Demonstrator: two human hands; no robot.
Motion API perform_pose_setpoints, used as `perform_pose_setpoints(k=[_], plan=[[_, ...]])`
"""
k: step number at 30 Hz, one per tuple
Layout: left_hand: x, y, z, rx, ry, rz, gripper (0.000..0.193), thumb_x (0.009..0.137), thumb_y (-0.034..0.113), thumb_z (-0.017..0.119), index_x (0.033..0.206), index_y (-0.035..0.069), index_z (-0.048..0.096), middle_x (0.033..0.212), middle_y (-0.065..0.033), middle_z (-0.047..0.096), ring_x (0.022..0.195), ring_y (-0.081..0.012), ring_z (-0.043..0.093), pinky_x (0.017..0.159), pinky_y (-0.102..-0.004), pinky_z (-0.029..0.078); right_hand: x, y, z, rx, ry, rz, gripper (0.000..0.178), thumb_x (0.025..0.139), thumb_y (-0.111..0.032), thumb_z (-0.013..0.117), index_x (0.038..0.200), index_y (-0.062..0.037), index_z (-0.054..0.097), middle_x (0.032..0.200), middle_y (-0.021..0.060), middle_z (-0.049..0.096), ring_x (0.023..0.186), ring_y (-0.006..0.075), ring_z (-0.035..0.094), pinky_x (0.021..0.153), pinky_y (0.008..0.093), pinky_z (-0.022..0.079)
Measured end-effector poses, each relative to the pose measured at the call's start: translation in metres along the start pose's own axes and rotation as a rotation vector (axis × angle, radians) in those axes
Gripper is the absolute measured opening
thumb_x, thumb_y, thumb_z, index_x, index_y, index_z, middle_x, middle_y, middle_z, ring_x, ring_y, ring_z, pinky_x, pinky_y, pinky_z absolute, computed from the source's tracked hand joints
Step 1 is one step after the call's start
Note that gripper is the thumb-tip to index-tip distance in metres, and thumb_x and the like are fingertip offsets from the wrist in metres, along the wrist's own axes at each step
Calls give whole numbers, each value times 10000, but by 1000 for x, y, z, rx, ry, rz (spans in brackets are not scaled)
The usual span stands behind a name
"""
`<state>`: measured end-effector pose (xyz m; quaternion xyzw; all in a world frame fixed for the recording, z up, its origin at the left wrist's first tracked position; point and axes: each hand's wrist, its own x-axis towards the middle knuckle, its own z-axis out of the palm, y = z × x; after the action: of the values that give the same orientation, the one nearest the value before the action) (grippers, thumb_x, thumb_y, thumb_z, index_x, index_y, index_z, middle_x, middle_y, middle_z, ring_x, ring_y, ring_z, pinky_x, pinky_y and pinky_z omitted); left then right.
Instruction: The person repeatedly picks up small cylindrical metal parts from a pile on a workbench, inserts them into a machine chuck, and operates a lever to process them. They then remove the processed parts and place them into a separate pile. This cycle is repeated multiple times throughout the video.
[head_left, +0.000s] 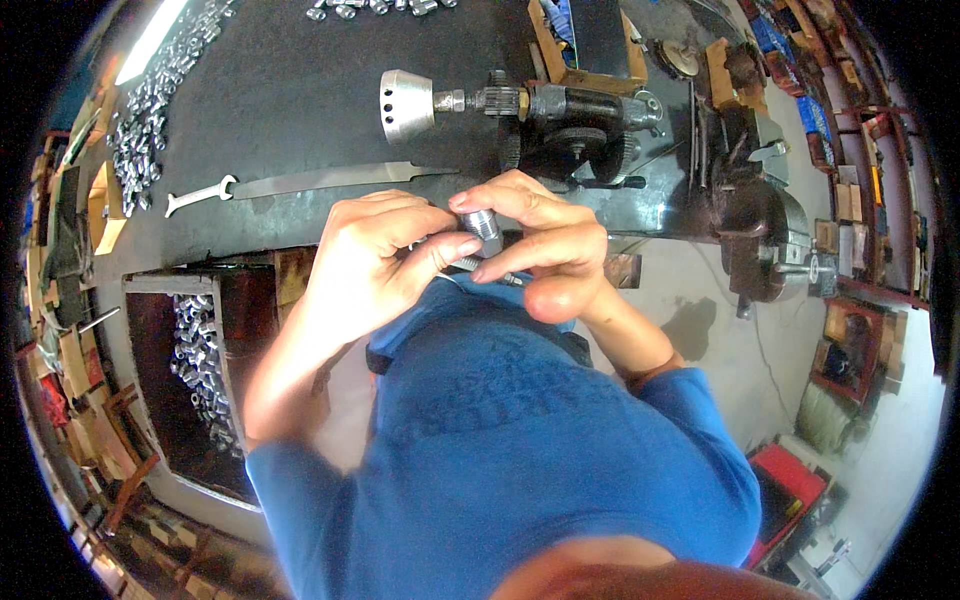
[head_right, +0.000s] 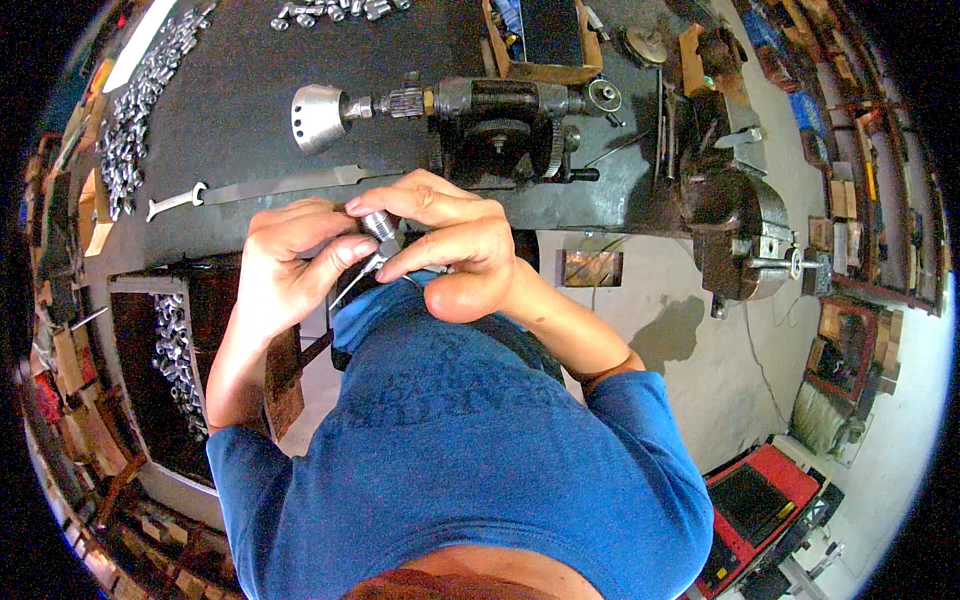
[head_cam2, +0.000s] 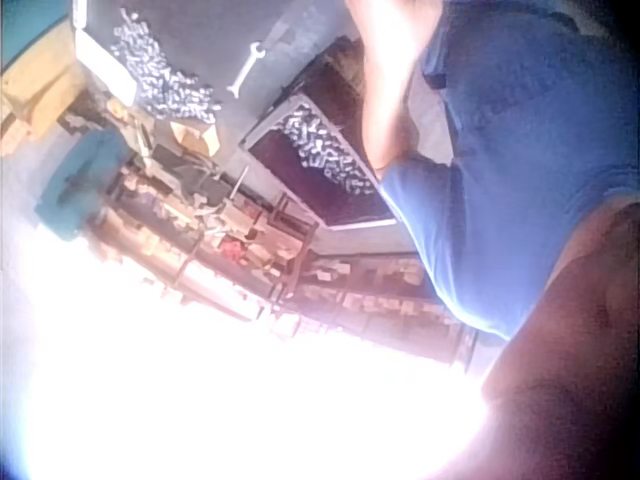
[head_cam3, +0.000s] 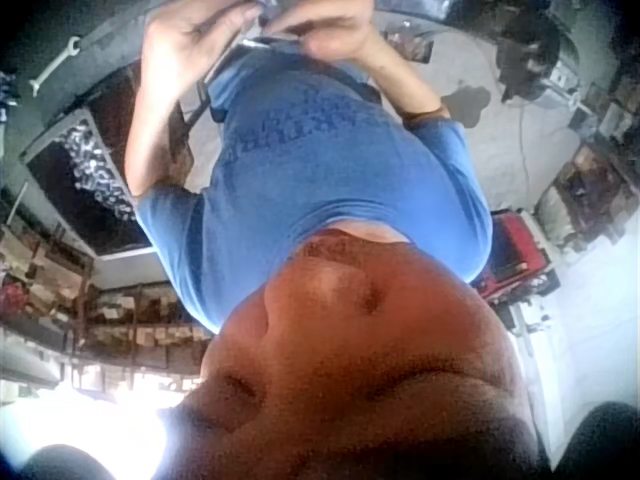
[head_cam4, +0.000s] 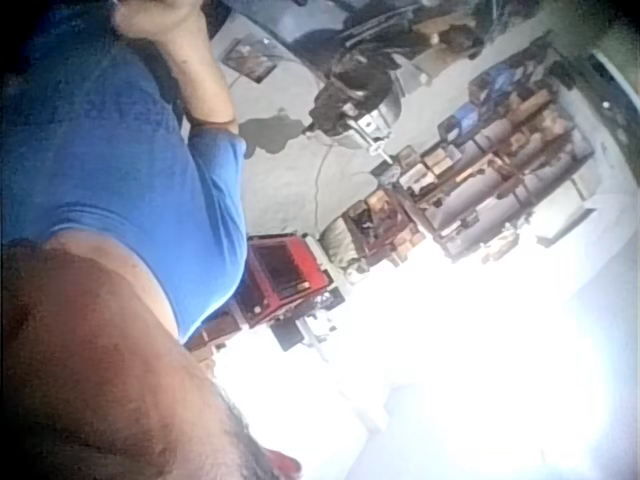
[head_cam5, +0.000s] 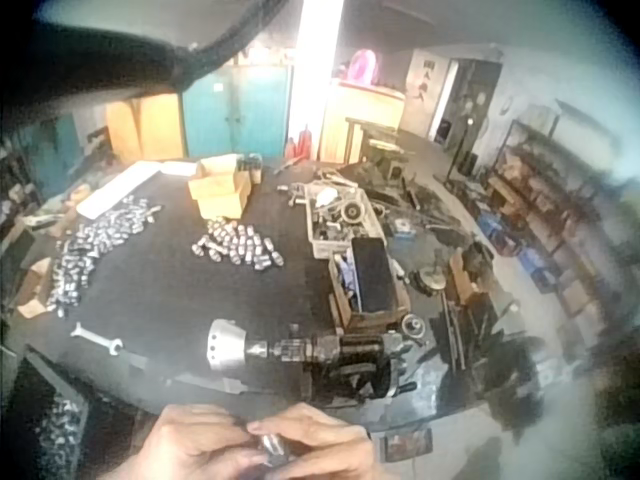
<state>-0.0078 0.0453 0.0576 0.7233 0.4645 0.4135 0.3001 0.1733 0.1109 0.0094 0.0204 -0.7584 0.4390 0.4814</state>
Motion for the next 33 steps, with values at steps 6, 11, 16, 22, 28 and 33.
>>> perform_pose_setpoints(k=[6,11,16,22,28,33], plan=[[-2,2,3,-141,2,-158,134,724,130,687,726,4,643,620,-122,597,558,-191,583,504,-291,427,0,-3,1,-30,-41,-13,497,786,-495,540,749,-19,677,1056,256,561,826,325,567,701,380,426],[-6,2,6,-56,22,-84,152,706,128,696,726,-11,636,657,-118,610,592,-204,595,540,-286,440,3,-9,1,-135,-93,-54,502,806,-483,521,763,-4,665,1066,255,555,821,321,566,677,366,444],[-4,4,5,-16,18,4,172,687,142,703,723,-10,633,680,-127,617,610,-233,603,566,-298,454,4,-16,2,-226,-109,-68,502,813,-474,517,762,4,660,1059,259,555,816,321,568,669,368,454],[-5,-1,6,-88,1,50,166,695,139,693,692,-8,617,648,-118,599,571,-226,581,530,-300,434,1,-14,2,-35,-48,-26,423,797,-415,547,758,-13,672,1072,274,547,827,330,576,703,376,447],[-6,-3,8,-157,21,94,147,695,113,691,696,-8,608,635,-106,591,538,-214,560,502,-291,415,-8,-8,4,368,45,102,434,756,-438,603,771,-14,694,1085,312,526,913,359,565,795,402,420],[-8,-1,12,-182,54,123,137,685,64,697,754,-7,602,636,-104,593,535,-211,565,500,-286,420,-9,-12,8,750,135,267,479,725,-457,631,770,17,685,1081,357,499,1019,405,516,898,457,371]])
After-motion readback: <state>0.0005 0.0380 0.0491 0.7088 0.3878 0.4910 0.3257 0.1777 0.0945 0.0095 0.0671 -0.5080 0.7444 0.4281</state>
